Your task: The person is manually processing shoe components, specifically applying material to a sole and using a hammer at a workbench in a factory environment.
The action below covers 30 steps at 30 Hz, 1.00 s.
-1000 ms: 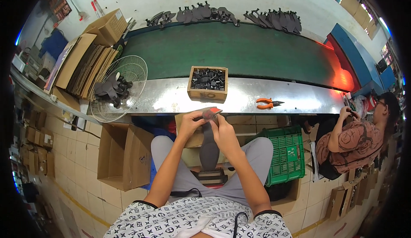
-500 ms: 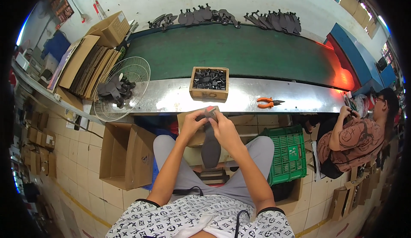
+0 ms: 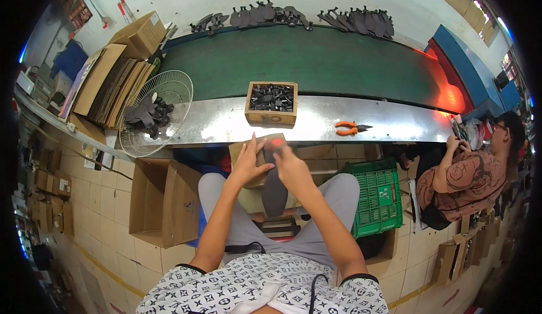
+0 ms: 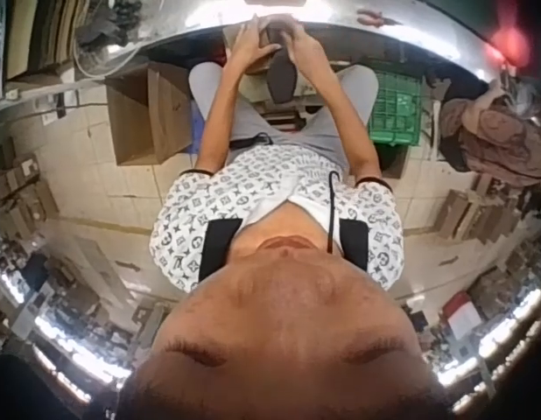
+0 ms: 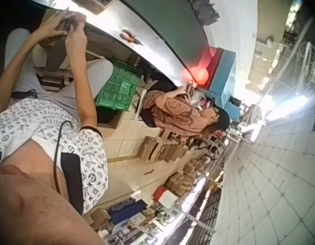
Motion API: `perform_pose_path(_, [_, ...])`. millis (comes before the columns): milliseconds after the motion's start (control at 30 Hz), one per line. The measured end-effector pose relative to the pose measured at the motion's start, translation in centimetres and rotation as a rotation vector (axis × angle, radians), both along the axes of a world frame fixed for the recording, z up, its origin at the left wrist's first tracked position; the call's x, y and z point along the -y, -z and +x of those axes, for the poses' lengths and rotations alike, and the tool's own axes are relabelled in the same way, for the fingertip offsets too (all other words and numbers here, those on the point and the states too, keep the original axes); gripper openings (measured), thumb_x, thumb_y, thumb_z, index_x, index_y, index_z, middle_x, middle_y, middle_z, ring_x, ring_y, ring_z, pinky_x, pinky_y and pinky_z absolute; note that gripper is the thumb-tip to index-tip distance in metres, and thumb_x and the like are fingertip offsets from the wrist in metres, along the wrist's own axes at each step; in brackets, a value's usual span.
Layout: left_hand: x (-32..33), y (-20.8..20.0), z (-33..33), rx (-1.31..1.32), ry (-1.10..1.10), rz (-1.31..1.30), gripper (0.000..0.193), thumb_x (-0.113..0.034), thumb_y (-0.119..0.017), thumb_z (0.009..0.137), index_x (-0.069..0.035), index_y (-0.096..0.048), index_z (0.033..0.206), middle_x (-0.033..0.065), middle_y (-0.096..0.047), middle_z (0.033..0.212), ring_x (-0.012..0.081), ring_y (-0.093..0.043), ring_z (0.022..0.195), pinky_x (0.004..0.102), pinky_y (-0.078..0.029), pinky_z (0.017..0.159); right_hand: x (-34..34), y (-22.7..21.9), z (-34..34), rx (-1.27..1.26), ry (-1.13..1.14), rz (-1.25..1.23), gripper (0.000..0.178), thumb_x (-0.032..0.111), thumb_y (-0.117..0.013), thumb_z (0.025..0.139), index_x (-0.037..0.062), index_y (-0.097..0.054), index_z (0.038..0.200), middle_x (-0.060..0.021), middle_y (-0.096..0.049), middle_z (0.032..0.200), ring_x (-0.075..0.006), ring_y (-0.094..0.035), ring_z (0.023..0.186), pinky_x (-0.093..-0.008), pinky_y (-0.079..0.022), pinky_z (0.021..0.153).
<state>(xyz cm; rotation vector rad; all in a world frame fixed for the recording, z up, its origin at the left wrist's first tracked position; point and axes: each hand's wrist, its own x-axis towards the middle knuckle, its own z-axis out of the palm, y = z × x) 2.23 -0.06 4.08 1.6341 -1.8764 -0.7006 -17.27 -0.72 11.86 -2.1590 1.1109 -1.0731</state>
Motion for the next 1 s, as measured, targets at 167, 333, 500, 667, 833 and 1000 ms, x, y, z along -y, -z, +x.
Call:
perform_pose_path(167, [-0.3, 0.3, 1.0, 0.033, -0.032, 0.042, 0.091, -0.044, -0.079, 0.08, -0.01, -0.037, 0.154, 0.0211, -0.018, 0.164, 0.0334, -0.023, 0.151, 0.0475, -0.016, 0.124, 1.0, -5.1, 0.0, 0.038, -0.052, 0.215, 0.024, 0.004, -0.061, 0.095, -0.0024, -0.058, 0.118, -0.0238, -0.067, 0.106, -0.0443, -0.067, 0.085, -0.039, -0.055, 0.066])
perform_pose_path(333, [0.1, -0.3, 0.1, 0.044, -0.015, -0.026, 0.093, -0.046, -0.078, 0.08, -0.01, -0.037, 0.154, 0.021, -0.018, 0.164, 0.033, -0.024, 0.151, 0.0481, -0.017, 0.124, 0.0, -5.4, -0.9, 0.19, -0.003, -0.223, 0.02, 0.008, -0.062, 0.097, -0.0032, -0.059, 0.113, -0.0201, -0.061, 0.105, -0.0379, -0.064, 0.076, -0.0391, -0.053, 0.066])
perform_pose_path(500, [0.5, 0.1, 0.6, -0.011, -0.033, -0.007, 0.091, -0.046, -0.079, 0.078, -0.013, -0.039, 0.153, 0.0179, -0.024, 0.163, 0.0342, -0.025, 0.15, 0.0474, -0.018, 0.123, 2.2, -0.9, -1.1, -0.018, 0.025, 0.263, 0.03, 0.024, -0.056, 0.101, -0.0042, -0.056, 0.111, -0.0316, -0.062, 0.076, -0.0501, -0.064, 0.079, -0.0522, -0.049, 0.065])
perform_pose_path(667, [2.0, -1.3, 0.3, 0.09, 0.015, -0.133, 0.053, -0.033, -0.076, 0.081, -0.011, -0.064, 0.128, 0.0091, -0.062, 0.132, 0.0341, -0.048, 0.133, 0.0451, -0.035, 0.112, 1.3, -6.1, -2.6, -0.022, -0.045, 0.236, 0.022, 0.016, -0.06, 0.098, -0.0018, -0.057, 0.111, -0.0228, -0.066, 0.078, -0.0434, -0.064, 0.071, -0.0449, -0.049, 0.063])
perform_pose_path(833, [-0.6, -2.1, -1.4, -0.333, 0.19, -0.261, 0.016, -0.015, -0.072, 0.085, 0.0, -0.071, 0.092, 0.0107, -0.066, 0.093, 0.0323, -0.065, 0.089, 0.0397, -0.051, 0.075, 2.8, -4.1, -3.5, -0.118, -0.039, 0.094, 0.026, 0.018, -0.064, 0.095, 0.0008, -0.06, 0.114, -0.0211, -0.068, 0.081, -0.0414, -0.066, 0.075, -0.046, -0.051, 0.066])
perform_pose_path(1000, [-8.8, -11.6, -3.9, -0.569, 0.455, 0.109, 0.022, -0.018, -0.072, 0.091, 0.003, -0.065, 0.088, 0.0071, -0.053, 0.083, 0.0185, -0.055, 0.069, 0.0332, -0.049, 0.065, 3.3, -1.3, -3.5, -0.293, -0.091, -0.13, 0.031, 0.018, -0.07, 0.089, 0.0051, -0.065, 0.117, -0.015, -0.071, 0.098, -0.0344, -0.069, 0.084, -0.0414, -0.055, 0.07])
